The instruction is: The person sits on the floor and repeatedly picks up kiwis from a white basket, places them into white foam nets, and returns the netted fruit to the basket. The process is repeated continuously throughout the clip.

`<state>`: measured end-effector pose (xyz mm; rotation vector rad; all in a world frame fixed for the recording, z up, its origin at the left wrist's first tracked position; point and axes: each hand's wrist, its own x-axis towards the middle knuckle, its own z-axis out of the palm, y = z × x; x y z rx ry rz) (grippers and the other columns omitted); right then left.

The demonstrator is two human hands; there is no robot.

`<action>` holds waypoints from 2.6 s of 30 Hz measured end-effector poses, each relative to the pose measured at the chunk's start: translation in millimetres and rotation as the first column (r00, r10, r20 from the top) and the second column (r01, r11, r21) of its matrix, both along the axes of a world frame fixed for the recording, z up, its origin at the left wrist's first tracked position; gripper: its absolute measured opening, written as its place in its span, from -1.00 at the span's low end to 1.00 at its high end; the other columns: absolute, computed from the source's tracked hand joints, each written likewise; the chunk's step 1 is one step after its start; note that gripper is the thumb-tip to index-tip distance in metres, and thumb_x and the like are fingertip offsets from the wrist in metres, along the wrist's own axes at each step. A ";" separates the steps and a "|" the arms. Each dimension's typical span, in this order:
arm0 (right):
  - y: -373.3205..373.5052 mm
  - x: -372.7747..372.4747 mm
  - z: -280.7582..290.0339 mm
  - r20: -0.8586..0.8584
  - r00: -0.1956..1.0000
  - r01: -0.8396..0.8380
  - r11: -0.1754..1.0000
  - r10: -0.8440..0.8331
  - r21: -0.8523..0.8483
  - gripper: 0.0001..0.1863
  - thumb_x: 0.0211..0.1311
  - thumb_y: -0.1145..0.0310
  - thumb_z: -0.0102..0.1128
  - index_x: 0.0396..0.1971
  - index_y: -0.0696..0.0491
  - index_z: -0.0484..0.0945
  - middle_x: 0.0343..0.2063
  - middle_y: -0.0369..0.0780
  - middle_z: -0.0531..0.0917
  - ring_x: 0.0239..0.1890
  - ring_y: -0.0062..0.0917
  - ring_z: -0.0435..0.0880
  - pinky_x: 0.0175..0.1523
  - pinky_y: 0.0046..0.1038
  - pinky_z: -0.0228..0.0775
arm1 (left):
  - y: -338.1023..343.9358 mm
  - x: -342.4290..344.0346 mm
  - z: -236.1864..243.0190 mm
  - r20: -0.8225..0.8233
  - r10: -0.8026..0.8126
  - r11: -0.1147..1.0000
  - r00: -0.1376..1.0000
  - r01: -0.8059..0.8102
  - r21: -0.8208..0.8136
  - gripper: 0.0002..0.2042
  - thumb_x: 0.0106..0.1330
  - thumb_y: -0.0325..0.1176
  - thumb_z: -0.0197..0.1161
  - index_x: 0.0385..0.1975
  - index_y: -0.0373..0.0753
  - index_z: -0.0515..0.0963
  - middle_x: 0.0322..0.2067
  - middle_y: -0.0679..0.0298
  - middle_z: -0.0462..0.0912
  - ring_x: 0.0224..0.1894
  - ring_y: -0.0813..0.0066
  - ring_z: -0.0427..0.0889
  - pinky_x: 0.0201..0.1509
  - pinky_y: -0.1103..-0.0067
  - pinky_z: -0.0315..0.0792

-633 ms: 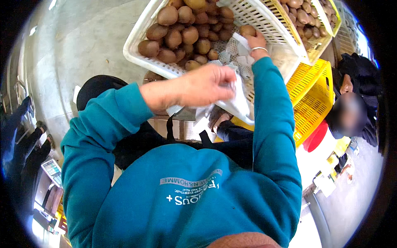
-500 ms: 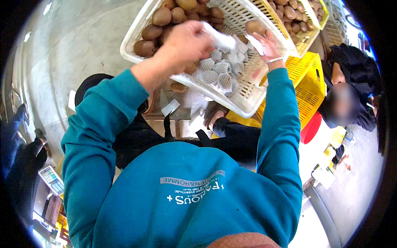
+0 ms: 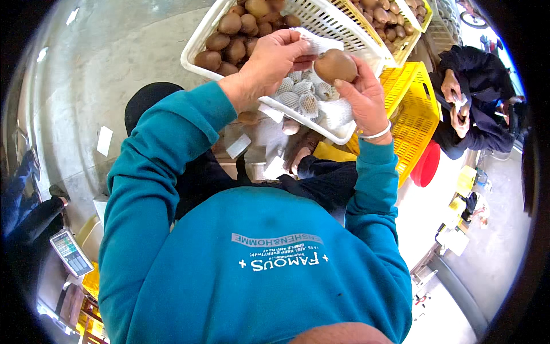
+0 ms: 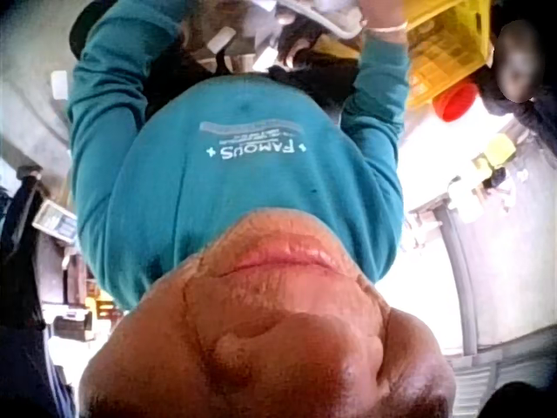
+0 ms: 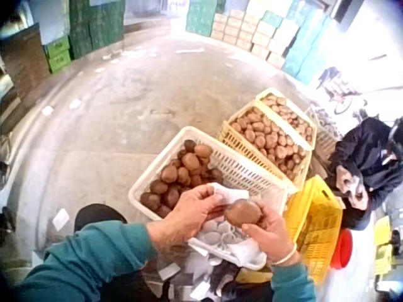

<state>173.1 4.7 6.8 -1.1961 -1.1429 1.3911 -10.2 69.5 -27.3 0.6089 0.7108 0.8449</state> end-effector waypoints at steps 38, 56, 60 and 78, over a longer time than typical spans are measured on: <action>-0.8 -9.1 -13.1 -0.783 0.604 -0.310 0.949 0.148 -0.059 -0.68 0.26 0.27 0.04 -0.05 0.10 0.41 -0.28 -0.22 0.58 -0.38 -0.57 0.59 -0.44 -0.55 0.47 | -23.7 -19.8 27.6 0.379 -0.395 0.918 0.837 0.341 0.203 -0.55 0.22 -0.24 0.17 0.06 -0.31 0.33 -0.01 0.11 0.46 -0.03 0.29 0.54 0.12 0.40 0.41; -4.4 -24.0 -3.1 -0.244 0.940 0.267 0.960 -0.240 0.085 -0.91 0.23 0.44 0.08 -0.29 0.09 0.47 -0.45 -0.37 0.55 -0.45 -0.73 0.49 -0.35 -0.67 0.37 | -13.9 -25.0 28.2 0.084 -0.208 0.963 0.974 0.189 0.190 -0.56 0.07 -0.42 0.33 -0.03 -0.30 0.38 -0.17 0.22 0.50 -0.13 0.44 0.55 0.01 0.46 0.47; -7.0 -20.9 3.6 0.320 0.848 0.281 0.871 -0.422 0.404 -0.91 0.10 0.45 0.19 -0.43 0.12 0.48 -0.57 -0.37 0.53 -0.55 -0.74 0.46 -0.46 -0.63 0.33 | -13.3 -26.2 20.7 -0.025 -0.184 0.952 0.983 0.184 0.245 -0.52 -0.04 -0.47 0.41 -0.08 -0.28 0.40 -0.22 0.26 0.52 -0.18 0.51 0.55 -0.10 0.56 0.50; -5.2 -43.2 -2.5 0.549 0.588 -0.200 0.551 -0.594 0.810 -0.78 -0.10 0.39 0.31 -0.42 0.04 0.47 -0.57 -0.24 0.51 -0.62 -0.40 0.50 -0.54 -0.43 0.33 | -17.6 1.7 4.4 -0.130 0.155 0.927 0.979 -0.099 0.363 -0.58 0.18 -0.45 0.20 0.02 -0.29 0.23 -0.31 0.20 0.55 -0.38 0.54 0.59 -0.46 0.65 0.53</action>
